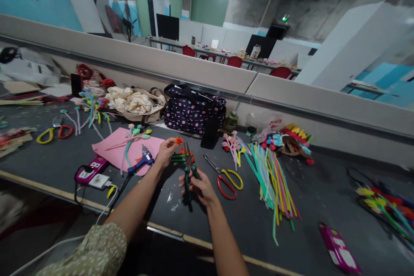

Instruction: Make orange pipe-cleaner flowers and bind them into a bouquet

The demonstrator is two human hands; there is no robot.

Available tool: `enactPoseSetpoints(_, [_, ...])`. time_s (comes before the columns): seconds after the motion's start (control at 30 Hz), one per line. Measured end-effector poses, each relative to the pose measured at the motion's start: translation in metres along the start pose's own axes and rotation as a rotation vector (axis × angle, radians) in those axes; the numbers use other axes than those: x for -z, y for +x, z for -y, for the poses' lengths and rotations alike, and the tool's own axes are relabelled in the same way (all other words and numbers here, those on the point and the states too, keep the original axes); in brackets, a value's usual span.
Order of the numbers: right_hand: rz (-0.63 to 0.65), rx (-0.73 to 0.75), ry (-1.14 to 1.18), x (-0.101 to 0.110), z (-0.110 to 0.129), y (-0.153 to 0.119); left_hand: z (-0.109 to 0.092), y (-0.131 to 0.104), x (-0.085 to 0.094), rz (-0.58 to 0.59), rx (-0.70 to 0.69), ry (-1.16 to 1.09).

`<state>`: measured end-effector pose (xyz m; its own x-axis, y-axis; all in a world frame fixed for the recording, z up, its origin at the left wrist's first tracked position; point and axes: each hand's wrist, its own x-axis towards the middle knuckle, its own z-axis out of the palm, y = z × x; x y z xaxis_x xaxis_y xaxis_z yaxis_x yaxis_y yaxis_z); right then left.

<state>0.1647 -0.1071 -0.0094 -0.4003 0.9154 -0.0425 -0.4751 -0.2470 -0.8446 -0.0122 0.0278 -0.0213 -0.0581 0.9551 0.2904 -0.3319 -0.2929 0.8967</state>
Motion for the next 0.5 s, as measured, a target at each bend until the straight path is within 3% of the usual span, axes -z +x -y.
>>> enactPoseSetpoints(0.5, [0.039, 0.005, 0.082, 0.017, -0.018, 0.003, -0.008, -0.002, -0.005, 0.015, 0.088, -0.051])
